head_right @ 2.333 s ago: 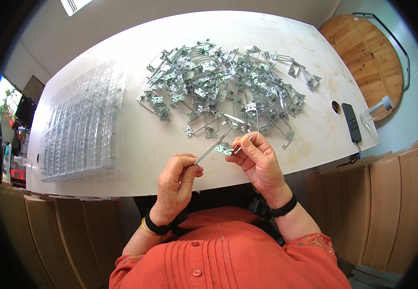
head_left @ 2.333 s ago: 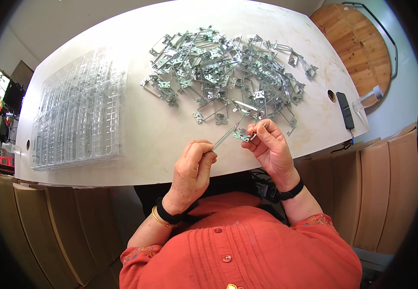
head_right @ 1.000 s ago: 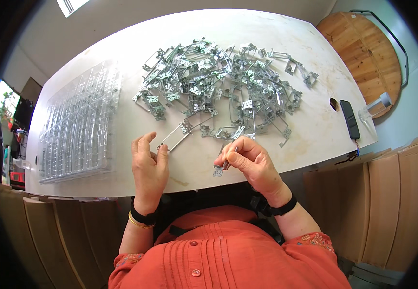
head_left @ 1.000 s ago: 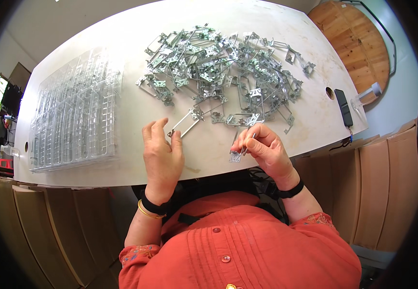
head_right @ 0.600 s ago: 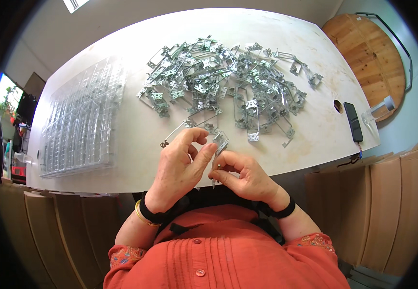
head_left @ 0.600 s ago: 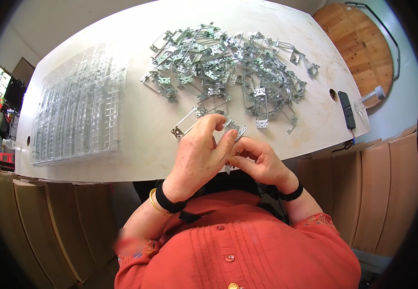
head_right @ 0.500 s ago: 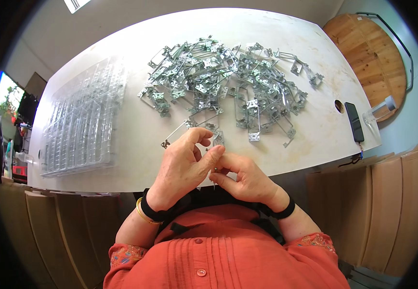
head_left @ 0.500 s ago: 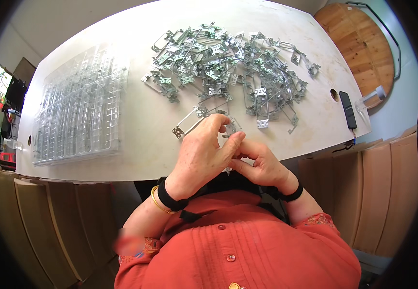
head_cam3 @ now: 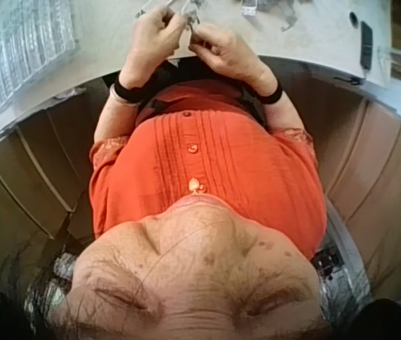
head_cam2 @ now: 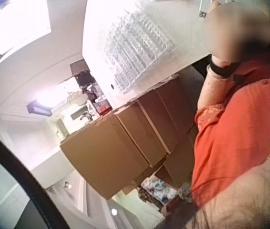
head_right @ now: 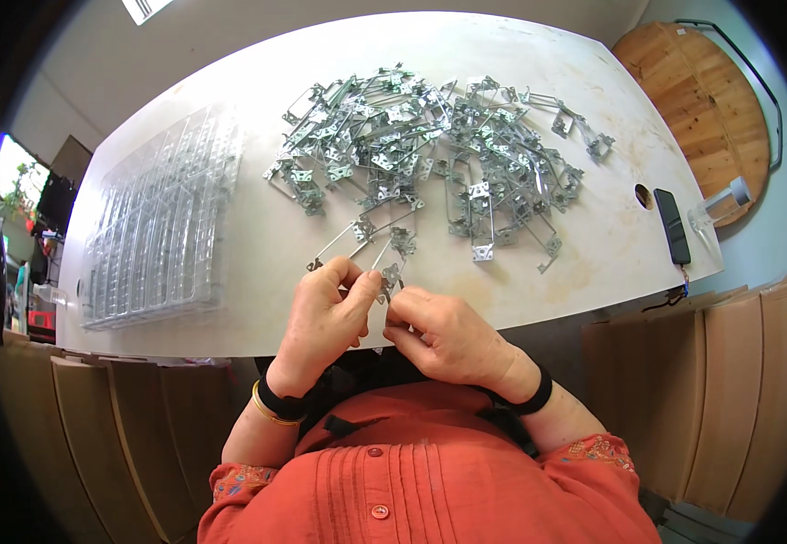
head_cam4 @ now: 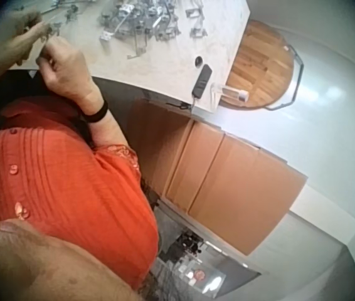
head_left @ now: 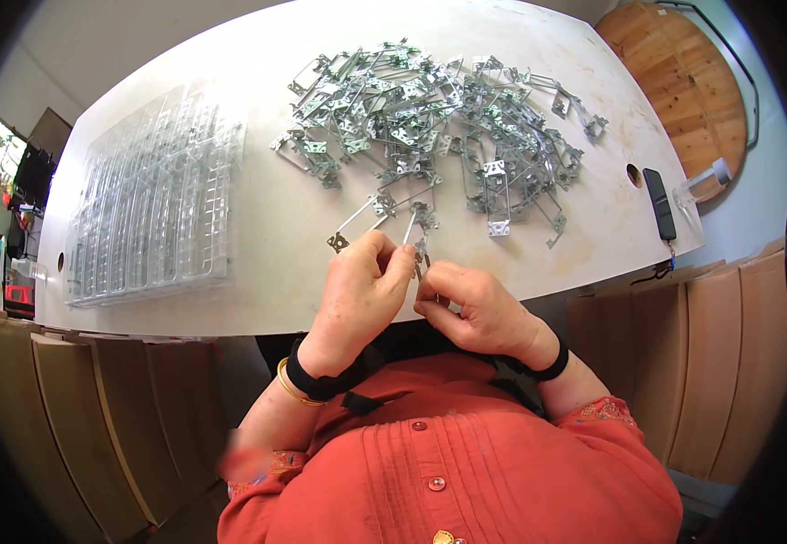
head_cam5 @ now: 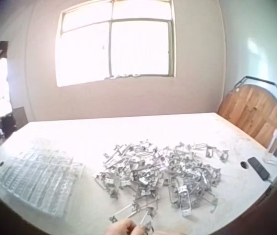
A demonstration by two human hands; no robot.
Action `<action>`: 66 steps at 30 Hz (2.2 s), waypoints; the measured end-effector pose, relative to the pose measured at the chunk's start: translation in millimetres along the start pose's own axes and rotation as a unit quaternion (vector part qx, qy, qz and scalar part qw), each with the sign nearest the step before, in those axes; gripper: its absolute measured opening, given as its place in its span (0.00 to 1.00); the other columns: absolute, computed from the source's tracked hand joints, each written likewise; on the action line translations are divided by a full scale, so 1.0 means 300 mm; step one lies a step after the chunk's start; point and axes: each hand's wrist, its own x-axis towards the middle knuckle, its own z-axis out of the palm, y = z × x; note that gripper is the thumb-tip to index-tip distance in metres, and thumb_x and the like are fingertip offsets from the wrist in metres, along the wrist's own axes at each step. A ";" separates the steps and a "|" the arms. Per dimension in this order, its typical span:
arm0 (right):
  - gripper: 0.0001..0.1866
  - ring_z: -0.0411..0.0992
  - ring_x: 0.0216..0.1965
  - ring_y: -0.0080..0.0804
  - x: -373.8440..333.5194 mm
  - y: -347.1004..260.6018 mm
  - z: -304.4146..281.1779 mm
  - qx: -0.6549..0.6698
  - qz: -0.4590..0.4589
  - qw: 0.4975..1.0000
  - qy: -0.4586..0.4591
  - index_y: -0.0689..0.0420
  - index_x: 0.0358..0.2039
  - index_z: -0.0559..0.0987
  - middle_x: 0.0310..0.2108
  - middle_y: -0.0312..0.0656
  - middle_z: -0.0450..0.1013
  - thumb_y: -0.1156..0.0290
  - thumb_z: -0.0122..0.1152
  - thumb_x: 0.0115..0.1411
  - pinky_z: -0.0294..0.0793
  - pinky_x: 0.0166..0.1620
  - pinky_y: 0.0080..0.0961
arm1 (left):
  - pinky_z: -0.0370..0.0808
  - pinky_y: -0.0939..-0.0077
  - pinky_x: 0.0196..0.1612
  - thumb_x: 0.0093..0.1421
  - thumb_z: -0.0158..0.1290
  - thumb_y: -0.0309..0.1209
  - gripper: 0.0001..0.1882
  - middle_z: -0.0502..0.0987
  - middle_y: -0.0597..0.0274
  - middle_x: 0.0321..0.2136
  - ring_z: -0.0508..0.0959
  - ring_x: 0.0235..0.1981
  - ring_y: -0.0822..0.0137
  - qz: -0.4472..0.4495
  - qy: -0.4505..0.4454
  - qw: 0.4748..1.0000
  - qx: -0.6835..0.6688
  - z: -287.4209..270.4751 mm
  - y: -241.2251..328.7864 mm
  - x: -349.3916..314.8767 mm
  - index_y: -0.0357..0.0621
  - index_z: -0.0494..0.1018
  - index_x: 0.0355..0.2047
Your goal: The person sits at a white table and repeatedly picks up small metal brackets and clear plastic strips from a pile. They align the plastic strip with the bracket and press them together, then place the assembled unit into a clear plastic tray. The process is repeated continuously throughout the clip.
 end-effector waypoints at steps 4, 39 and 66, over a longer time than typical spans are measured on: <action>0.05 0.76 0.32 0.52 0.003 -0.013 0.018 -0.049 -0.017 0.999 0.018 0.60 0.36 0.75 0.33 0.48 0.74 0.80 0.64 0.62 0.75 0.36 0.40 | 0.75 0.78 0.17 0.74 0.53 0.33 0.16 0.76 0.62 0.19 0.78 0.16 0.74 -0.049 -0.007 0.993 -0.110 0.000 0.018 -0.023 0.34 0.69 0.32; 0.07 0.77 0.35 0.50 0.019 -0.007 0.055 -0.205 -0.038 0.963 0.168 0.59 0.37 0.76 0.35 0.48 0.76 0.79 0.67 0.62 0.77 0.37 0.41 | 0.85 0.74 0.38 0.77 0.50 0.32 0.14 0.84 0.50 0.31 0.86 0.31 0.67 -0.008 0.040 0.951 -0.306 0.053 -0.098 -0.011 0.34 0.70 0.36; 0.05 0.76 0.29 0.48 0.018 -0.013 0.056 -0.223 0.060 0.959 0.165 0.57 0.33 0.78 0.30 0.45 0.75 0.74 0.67 0.62 0.75 0.33 0.42 | 0.85 0.75 0.41 0.76 0.53 0.28 0.09 0.85 0.52 0.33 0.87 0.35 0.67 0.022 0.042 0.986 -0.159 0.053 -0.096 -0.043 0.33 0.72 0.40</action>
